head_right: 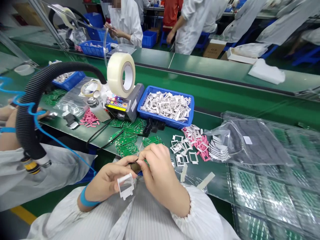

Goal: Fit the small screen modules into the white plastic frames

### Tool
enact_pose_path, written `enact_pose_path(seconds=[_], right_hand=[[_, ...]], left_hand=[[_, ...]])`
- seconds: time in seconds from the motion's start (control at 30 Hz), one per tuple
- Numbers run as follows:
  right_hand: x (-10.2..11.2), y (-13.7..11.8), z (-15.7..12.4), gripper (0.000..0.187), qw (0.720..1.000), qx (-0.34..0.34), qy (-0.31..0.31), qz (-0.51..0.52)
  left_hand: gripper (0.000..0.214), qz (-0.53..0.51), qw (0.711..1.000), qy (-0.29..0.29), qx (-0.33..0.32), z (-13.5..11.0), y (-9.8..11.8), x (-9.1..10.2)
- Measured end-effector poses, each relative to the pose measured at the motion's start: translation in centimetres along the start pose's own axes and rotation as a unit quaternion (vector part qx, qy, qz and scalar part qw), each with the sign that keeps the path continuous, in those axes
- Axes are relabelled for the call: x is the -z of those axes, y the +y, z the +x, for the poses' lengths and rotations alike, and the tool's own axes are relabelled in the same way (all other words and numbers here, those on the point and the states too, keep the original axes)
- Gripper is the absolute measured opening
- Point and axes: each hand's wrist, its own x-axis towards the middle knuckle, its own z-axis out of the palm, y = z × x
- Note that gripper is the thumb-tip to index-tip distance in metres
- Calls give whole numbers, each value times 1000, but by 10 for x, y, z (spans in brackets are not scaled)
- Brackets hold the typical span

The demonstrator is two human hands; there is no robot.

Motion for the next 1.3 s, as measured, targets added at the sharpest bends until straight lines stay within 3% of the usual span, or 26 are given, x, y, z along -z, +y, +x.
enact_pose_path(seconds=[0.17, 0.27, 0.37, 0.47, 0.53, 0.63, 0.77, 0.97, 1.17, 1.3], right_hand=[[9, 21, -37, 17, 996, -89, 1, 21], [-4, 58, -63, 23, 980, -160, -31, -113], [-15, 80, -74, 23, 965, -187, -30, -181], [-6, 65, -63, 12, 981, -135, 13, -138], [7, 43, -46, 24, 995, -62, 27, -73], [19, 20, -20, 42, 1000, 20, -15, 3], [11, 22, -3, 33, 997, 38, -32, 63], [-8, 35, -4, 27, 993, 48, -6, 112], [-2, 26, -2, 23, 993, 59, 90, 51], [7, 12, 5, 26, 984, 124, 79, -104]], left_hand=[[28, -262, 963, 30, 63, 12, -4, -5], [26, -318, 944, 15, 80, 15, 0, -7], [26, -310, 946, -3, 92, 14, 5, -10], [29, -279, 956, -6, 87, 11, 8, -13], [32, -264, 960, -6, 87, 9, 8, -14], [31, -255, 963, 5, 85, 5, 7, -14], [30, -275, 959, 10, 72, 1, 7, -11], [29, -312, 948, 10, 65, 3, 7, -10], [35, -272, 959, 56, 64, 9, 3, -6], [42, -173, 978, 111, 39, 10, 0, -3]])
